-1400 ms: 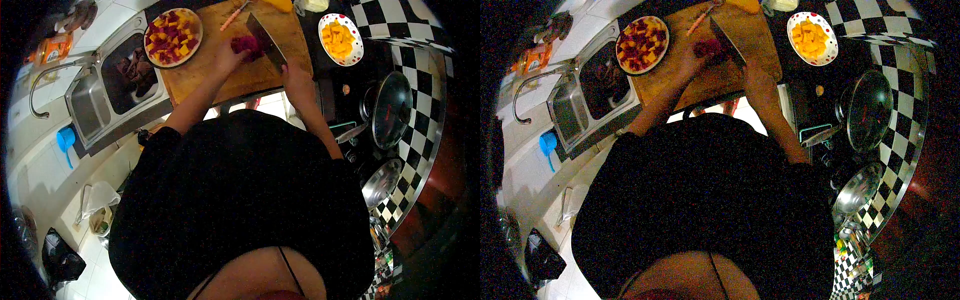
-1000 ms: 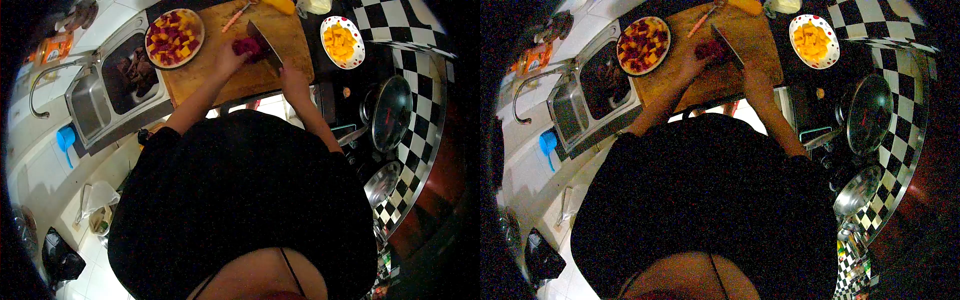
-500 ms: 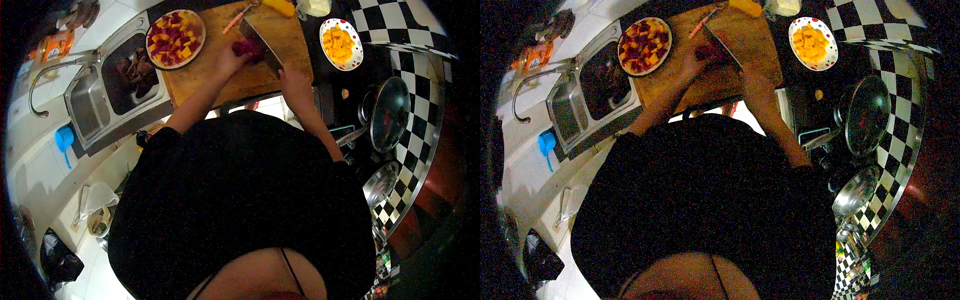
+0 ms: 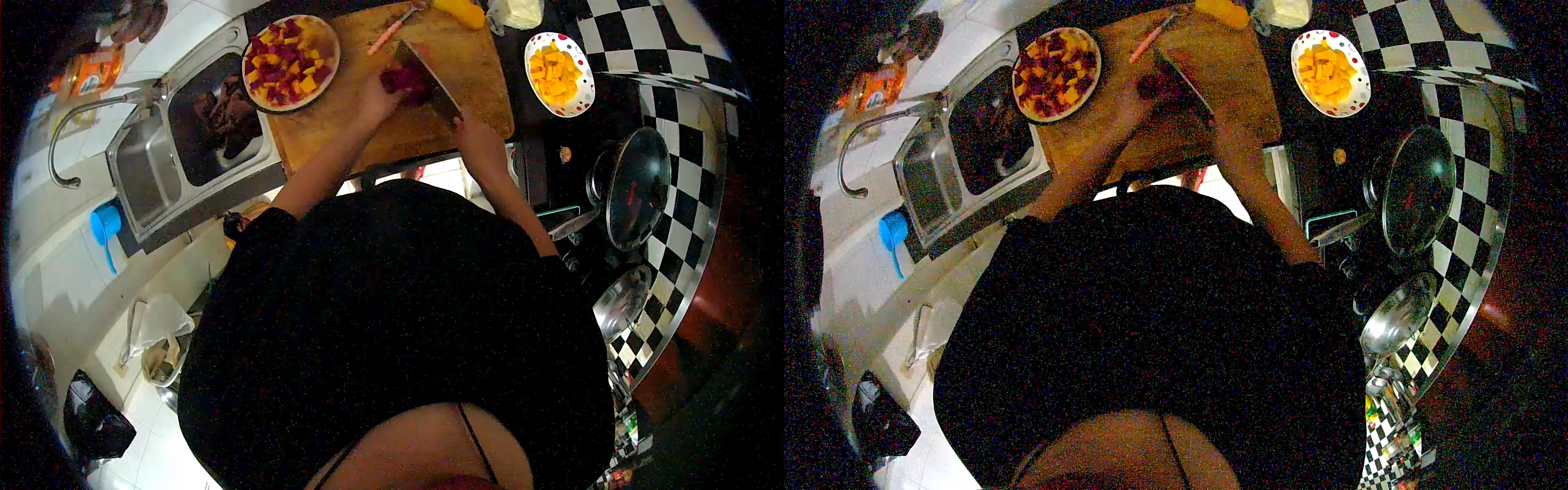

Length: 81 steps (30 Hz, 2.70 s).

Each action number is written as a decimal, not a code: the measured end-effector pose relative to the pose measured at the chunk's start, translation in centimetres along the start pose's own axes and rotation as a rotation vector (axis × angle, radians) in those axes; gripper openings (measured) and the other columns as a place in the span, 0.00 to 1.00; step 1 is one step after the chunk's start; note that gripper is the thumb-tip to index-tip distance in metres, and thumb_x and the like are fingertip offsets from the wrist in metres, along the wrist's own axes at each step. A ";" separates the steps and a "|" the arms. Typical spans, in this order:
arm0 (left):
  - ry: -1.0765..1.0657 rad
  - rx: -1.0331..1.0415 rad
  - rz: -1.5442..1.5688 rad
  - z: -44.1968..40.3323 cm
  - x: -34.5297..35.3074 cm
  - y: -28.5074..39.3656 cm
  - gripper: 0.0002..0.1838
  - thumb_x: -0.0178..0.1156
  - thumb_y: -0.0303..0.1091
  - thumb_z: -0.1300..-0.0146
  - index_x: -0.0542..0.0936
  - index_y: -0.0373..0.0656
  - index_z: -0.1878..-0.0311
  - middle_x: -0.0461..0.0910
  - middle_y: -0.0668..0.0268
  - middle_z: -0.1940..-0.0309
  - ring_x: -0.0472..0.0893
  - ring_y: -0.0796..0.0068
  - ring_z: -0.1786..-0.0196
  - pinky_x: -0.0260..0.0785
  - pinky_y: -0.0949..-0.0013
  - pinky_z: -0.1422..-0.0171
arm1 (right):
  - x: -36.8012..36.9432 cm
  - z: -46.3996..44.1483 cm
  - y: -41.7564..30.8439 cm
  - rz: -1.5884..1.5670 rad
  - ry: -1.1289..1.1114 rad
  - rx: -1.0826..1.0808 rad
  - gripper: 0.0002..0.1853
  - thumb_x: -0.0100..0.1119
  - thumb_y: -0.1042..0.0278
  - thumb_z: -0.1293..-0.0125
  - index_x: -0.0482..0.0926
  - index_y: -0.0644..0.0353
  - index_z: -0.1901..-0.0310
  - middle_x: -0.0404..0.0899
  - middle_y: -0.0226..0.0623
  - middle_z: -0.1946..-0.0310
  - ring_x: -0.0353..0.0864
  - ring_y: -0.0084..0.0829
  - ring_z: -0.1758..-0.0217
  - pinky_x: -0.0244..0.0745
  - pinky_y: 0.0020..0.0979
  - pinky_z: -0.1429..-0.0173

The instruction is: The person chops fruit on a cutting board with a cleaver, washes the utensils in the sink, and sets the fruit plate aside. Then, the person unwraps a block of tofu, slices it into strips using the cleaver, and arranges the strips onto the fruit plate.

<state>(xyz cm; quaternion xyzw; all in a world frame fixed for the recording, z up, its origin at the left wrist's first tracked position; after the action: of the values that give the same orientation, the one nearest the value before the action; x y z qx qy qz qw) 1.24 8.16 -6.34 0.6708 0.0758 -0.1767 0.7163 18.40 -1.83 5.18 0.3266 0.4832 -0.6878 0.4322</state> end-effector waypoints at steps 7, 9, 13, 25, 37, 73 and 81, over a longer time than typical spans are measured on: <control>-0.019 -0.102 -0.010 0.8 -0.8 -0.7 0.22 0.68 0.29 0.55 0.72 0.34 0.56 0.79 0.55 0.62 0.79 0.62 0.58 0.71 0.63 0.52 | -2.3 1.8 -1.9 -0.057 0.065 -0.041 0.12 0.40 0.59 0.32 0.64 0.59 0.58 0.76 0.54 0.71 0.75 0.57 0.66 0.66 0.54 0.64; -0.021 -0.140 -0.005 0.9 -1.2 -0.6 0.22 0.68 0.28 0.54 0.72 0.34 0.56 0.79 0.55 0.63 0.79 0.62 0.60 0.72 0.63 0.53 | -1.8 1.7 -2.1 -0.042 0.020 -0.023 0.11 0.39 0.59 0.32 0.64 0.59 0.59 0.76 0.54 0.71 0.75 0.58 0.66 0.66 0.54 0.65; -0.077 -0.226 0.132 1.2 -0.8 -0.3 0.19 0.67 0.26 0.54 0.72 0.33 0.58 0.80 0.55 0.66 0.80 0.62 0.62 0.73 0.64 0.56 | -1.3 1.5 -2.0 -0.054 0.042 -0.046 0.11 0.40 0.60 0.32 0.64 0.59 0.61 0.76 0.54 0.71 0.74 0.58 0.66 0.65 0.54 0.65; -0.043 -0.082 0.107 0.1 -0.1 -1.6 0.19 0.67 0.27 0.54 0.73 0.35 0.57 0.80 0.58 0.64 0.80 0.66 0.62 0.72 0.65 0.54 | 1.2 0.1 -0.5 -0.003 -0.003 -0.027 0.14 0.44 0.59 0.34 0.68 0.60 0.55 0.76 0.55 0.71 0.75 0.57 0.66 0.67 0.53 0.64; -0.529 1.178 -0.922 0.5 3.6 12.8 0.23 0.50 0.30 0.45 0.67 0.48 0.43 0.71 0.62 0.50 0.70 0.61 0.45 0.65 0.62 0.43 | -3.2 4.8 5.4 -0.481 0.392 0.232 0.15 0.45 0.59 0.33 0.69 0.64 0.58 0.76 0.49 0.72 0.77 0.45 0.70 0.69 0.39 0.67; -0.126 0.253 -0.691 3.3 -3.2 7.1 0.33 0.65 0.44 0.52 0.69 0.43 0.42 0.73 0.54 0.55 0.72 0.55 0.52 0.66 0.56 0.48 | -0.6 1.6 -0.8 -0.035 0.146 0.083 0.10 0.44 0.63 0.35 0.64 0.60 0.60 0.76 0.56 0.71 0.75 0.58 0.66 0.67 0.54 0.63; -0.120 0.303 -0.711 3.5 -3.0 7.2 0.32 0.64 0.43 0.50 0.70 0.41 0.43 0.73 0.54 0.55 0.70 0.55 0.49 0.65 0.58 0.46 | 1.0 0.1 -0.7 -0.035 0.097 0.056 0.11 0.43 0.62 0.35 0.66 0.61 0.58 0.76 0.56 0.71 0.75 0.57 0.65 0.67 0.54 0.62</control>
<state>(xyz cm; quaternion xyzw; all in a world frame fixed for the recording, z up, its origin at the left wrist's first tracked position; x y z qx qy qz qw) 0.57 5.40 1.75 0.6894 0.2346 -0.4620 0.5062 17.30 -2.12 4.59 0.3632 0.4897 -0.6919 0.3867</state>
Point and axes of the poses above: each hand's wrist, its own z-axis away from the middle knuckle, its own x-axis out of the palm, y = z × x, the point moved 8 cm from there along -z, towards the middle knuckle
